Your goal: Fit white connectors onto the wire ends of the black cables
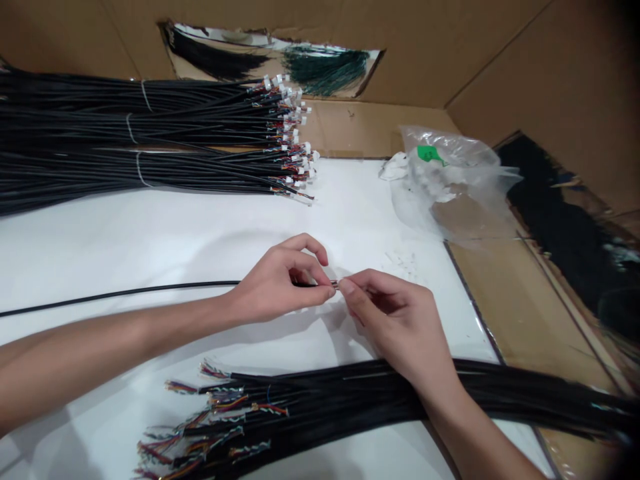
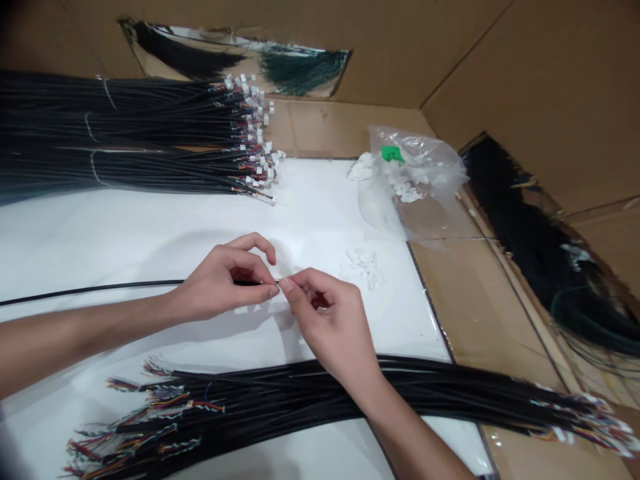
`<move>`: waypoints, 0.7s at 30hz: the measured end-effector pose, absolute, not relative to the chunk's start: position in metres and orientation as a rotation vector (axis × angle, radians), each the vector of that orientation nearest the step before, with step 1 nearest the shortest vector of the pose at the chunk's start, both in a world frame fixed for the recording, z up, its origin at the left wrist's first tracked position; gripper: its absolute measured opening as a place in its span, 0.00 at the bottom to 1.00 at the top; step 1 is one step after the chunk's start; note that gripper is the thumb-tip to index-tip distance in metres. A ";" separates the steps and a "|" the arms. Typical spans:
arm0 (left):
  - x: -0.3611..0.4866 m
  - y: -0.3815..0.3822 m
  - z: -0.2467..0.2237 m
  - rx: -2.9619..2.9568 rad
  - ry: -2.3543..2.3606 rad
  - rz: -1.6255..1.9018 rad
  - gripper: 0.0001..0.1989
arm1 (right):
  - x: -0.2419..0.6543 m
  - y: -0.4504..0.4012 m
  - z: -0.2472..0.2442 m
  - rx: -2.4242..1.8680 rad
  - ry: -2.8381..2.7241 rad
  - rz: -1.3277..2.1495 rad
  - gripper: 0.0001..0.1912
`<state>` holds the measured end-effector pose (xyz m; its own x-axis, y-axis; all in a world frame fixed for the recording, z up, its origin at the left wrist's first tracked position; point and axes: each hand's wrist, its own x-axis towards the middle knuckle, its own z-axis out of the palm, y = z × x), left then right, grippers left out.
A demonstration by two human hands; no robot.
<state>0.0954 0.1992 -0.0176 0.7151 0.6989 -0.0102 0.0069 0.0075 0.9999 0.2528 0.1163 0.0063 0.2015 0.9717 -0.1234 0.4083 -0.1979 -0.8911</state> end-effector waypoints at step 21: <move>0.097 0.200 -0.017 1.536 0.635 0.624 0.04 | 0.242 0.113 0.005 -1.777 -1.417 0.679 0.12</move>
